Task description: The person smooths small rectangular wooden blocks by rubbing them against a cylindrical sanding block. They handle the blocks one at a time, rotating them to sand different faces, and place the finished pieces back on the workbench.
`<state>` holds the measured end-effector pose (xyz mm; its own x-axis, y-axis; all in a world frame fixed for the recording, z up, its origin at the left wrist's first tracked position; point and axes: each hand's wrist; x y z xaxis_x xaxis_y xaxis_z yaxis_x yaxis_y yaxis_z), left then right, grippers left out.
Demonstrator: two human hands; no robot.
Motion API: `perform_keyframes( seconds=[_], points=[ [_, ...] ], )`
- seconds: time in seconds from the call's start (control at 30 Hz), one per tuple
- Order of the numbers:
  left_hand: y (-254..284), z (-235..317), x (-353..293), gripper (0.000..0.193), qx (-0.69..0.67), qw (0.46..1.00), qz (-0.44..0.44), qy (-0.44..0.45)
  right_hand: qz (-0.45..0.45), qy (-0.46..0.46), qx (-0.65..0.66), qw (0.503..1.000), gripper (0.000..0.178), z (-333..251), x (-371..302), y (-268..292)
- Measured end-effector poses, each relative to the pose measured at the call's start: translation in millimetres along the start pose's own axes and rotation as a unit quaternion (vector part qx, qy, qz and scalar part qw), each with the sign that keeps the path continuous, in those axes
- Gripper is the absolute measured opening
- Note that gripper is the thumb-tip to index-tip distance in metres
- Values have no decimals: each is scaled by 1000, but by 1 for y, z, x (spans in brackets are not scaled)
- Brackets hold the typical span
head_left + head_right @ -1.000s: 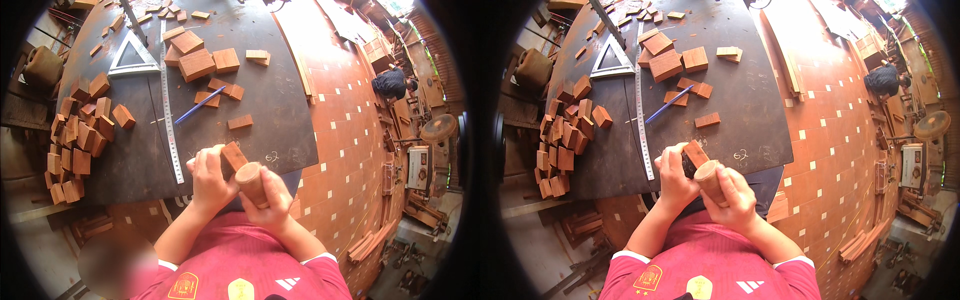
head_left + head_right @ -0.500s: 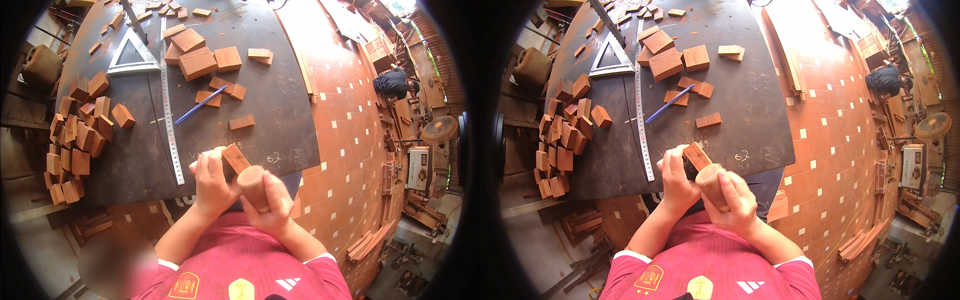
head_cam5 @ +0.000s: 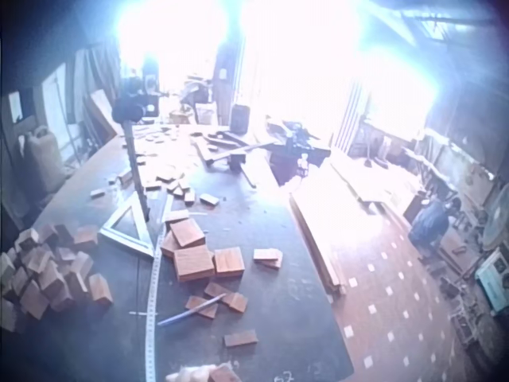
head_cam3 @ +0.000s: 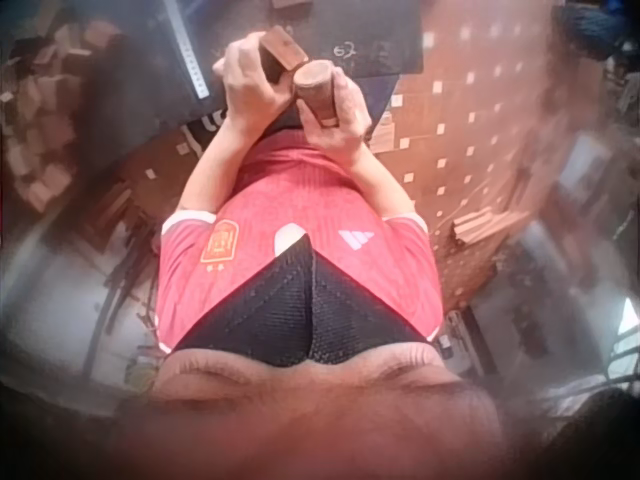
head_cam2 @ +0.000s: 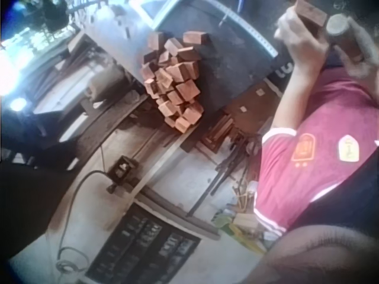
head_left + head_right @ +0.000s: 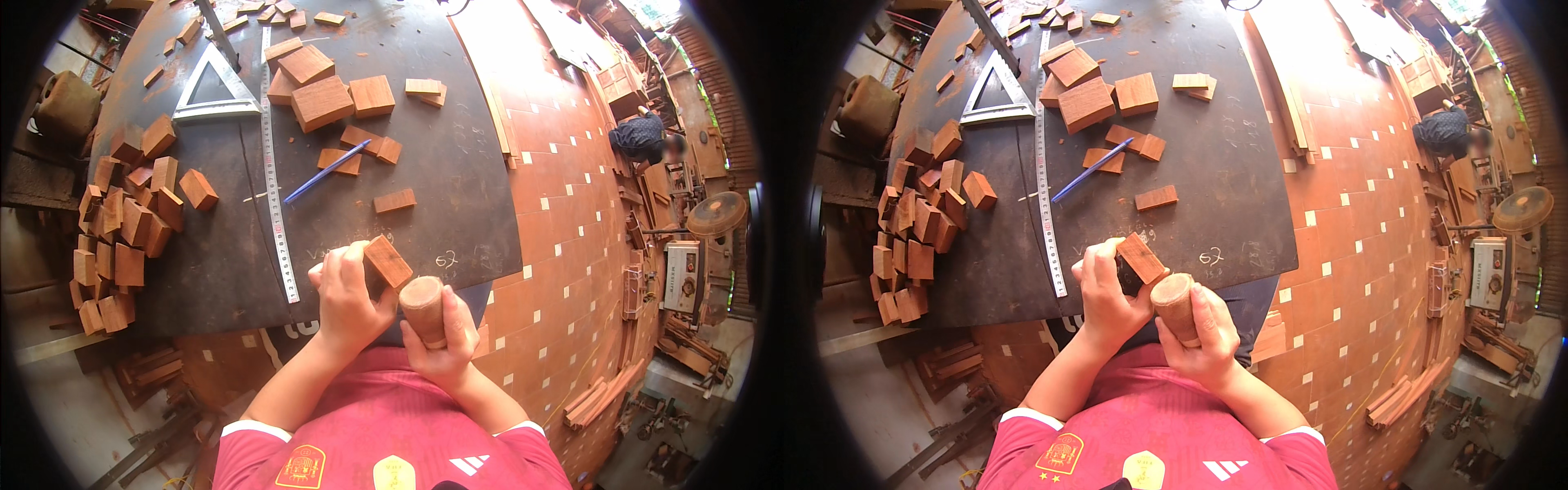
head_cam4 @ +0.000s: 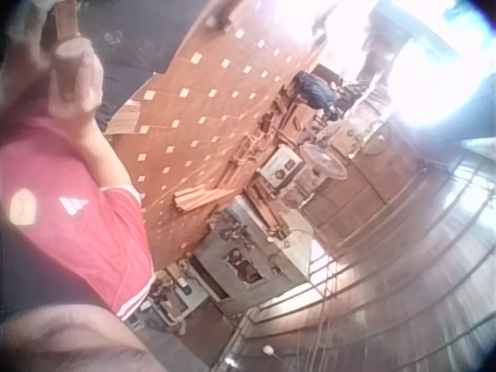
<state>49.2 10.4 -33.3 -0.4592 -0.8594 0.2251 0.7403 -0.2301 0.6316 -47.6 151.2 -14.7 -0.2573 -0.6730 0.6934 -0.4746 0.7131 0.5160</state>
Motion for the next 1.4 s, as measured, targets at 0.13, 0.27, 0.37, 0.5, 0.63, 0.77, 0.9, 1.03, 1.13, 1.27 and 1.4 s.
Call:
perform_keyframes(
  seconds=[0.13,0.27,0.37,0.5,0.63,0.77,0.9,1.03,1.13,1.27,1.4],
  points=[
    [-3,-3,1,72,-5,1000,7,-11,30,-6,-32,999,83,6,14,-7],
    [-3,-2,-1,73,11,1000,7,-6,22,21,-40,999,83,9,15,-7],
    [-4,-5,-2,74,2,1000,0,-3,7,45,-68,997,83,8,29,-11],
    [-4,-4,-2,74,12,1000,7,-4,-4,63,-70,996,83,6,29,-10],
    [-3,-2,-1,74,12,1000,15,-14,-19,70,-57,996,86,4,16,-2],
    [-4,-3,-2,73,15,1000,11,-4,-23,67,-69,995,88,8,38,-12],
    [-3,-2,-1,72,14,1000,10,-5,-14,77,-63,995,87,10,26,-8],
    [-4,-2,-1,72,6,1000,14,-14,-12,77,-50,996,86,10,13,-2],
    [-3,-2,0,73,7,1000,11,-2,-8,72,-58,996,86,11,34,-13],
    [-2,-1,0,72,4,1000,6,0,-5,75,-62,995,85,11,28,-12],
    [-2,-2,-2,72,14,1000,8,-3,-10,77,-38,996,86,11,9,-2]
  ],
)
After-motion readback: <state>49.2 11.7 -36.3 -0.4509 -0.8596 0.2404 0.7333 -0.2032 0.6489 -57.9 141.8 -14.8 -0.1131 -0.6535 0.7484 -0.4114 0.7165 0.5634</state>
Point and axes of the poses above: each hand's wrist, its own x-axis towards the middle knuckle, its own y-axis out of the back of the hand, z = x × y, and after that the axes turned 15 degrees about y, right-handed
